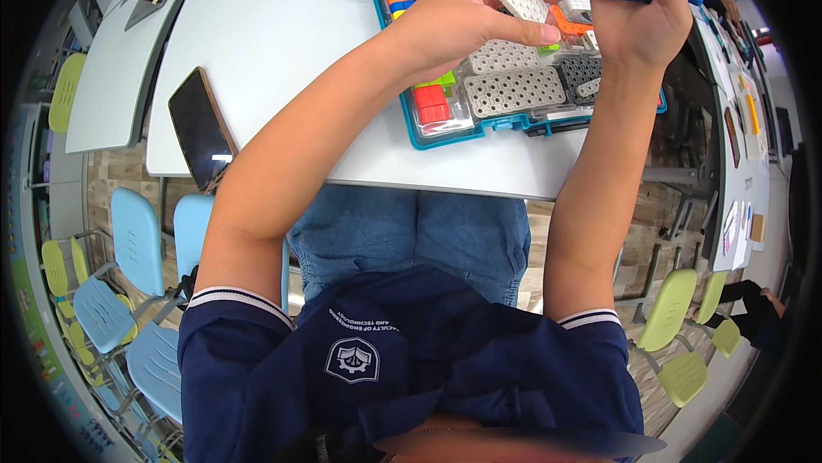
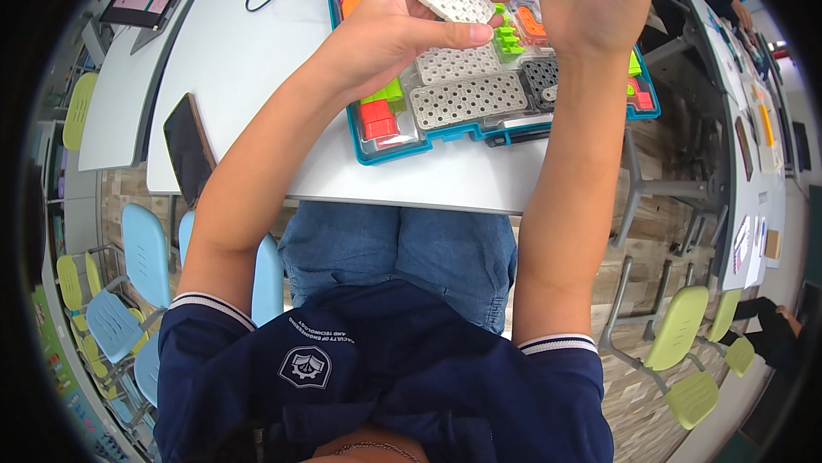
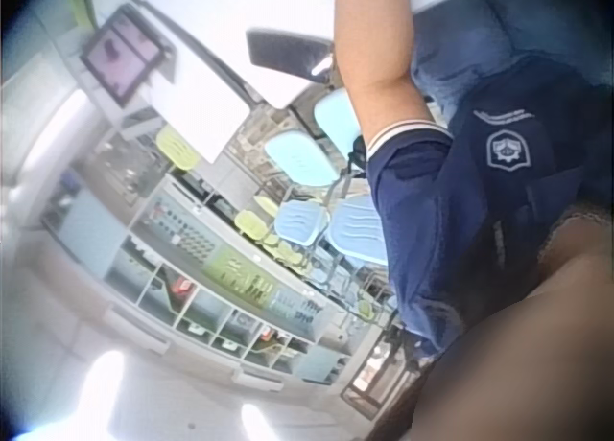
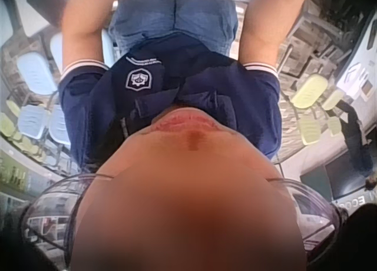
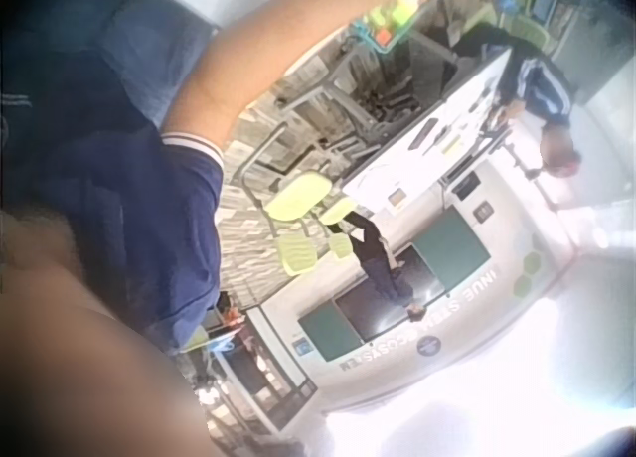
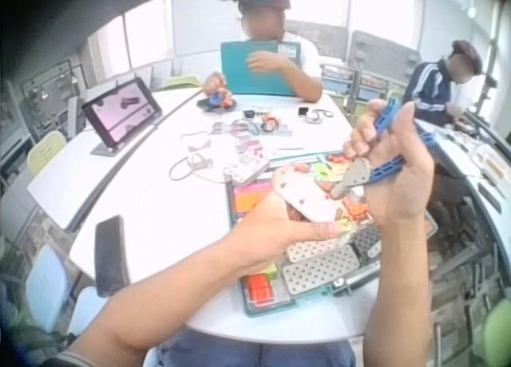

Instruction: The person uses a blue plastic tool to press and separate small plastic components from a perforated sheet inside a teal organizer. They repeatedly pick up the sheet, apply the tool to individual pieces, and place the sheet back into the organizer while handling the separated parts.

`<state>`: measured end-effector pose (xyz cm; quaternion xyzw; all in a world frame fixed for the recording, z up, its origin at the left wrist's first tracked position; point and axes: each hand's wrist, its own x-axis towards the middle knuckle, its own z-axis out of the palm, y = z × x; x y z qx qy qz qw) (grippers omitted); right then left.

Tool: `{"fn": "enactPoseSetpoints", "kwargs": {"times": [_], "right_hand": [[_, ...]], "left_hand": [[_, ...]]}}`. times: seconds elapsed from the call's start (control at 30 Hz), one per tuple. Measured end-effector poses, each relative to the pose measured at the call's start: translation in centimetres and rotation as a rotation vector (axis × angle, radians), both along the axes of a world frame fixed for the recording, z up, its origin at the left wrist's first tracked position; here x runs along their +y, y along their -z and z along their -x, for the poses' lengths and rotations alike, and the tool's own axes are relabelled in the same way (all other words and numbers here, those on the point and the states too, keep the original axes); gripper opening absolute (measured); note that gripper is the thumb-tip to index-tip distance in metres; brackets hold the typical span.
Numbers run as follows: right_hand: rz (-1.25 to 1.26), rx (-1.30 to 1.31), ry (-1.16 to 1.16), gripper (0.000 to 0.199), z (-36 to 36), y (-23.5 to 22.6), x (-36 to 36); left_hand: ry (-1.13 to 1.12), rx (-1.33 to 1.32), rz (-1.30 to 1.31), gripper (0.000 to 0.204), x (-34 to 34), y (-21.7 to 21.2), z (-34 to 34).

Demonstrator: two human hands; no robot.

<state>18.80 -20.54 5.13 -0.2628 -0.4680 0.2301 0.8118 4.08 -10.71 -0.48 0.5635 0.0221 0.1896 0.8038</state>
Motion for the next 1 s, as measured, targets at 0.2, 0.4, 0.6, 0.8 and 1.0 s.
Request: {"fn": "enactPoseSetpoints", "kwargs": {"times": [0.2, 0.4, 0.6, 0.8, 1.0], "right_hand": [[-0.030, 0.048, -0.055, 0.044, 0.1, 0.2, 0.4], [0.025, 0.068, -0.008, 0.043, 0.6, 0.8, 1.0], [0.035, 0.139, 0.224, 0.048, 0.9, 0.9, 0.8], [0.009, 0.249, 0.310, 0.053, 0.4, 0.8, 0.7], [-0.018, 0.274, 0.280, 0.053, -0.3, 0.8, 0.4]], "left_hand": [[0.026, 0.005, -0.010, 0.086, 0.4, 0.1, -0.2], [0.010, 0.002, -0.005, 0.092, 0.3, 0.4, -0.2], [0.005, 0.065, -0.064, 0.089, -0.2, 0.5, -0.1], [0.091, 0.098, 0.030, 0.086, -0.6, 0.0, 0.1], [0.110, -0.034, -0.023, 0.082, -0.6, -0.3, 0.4]]}}
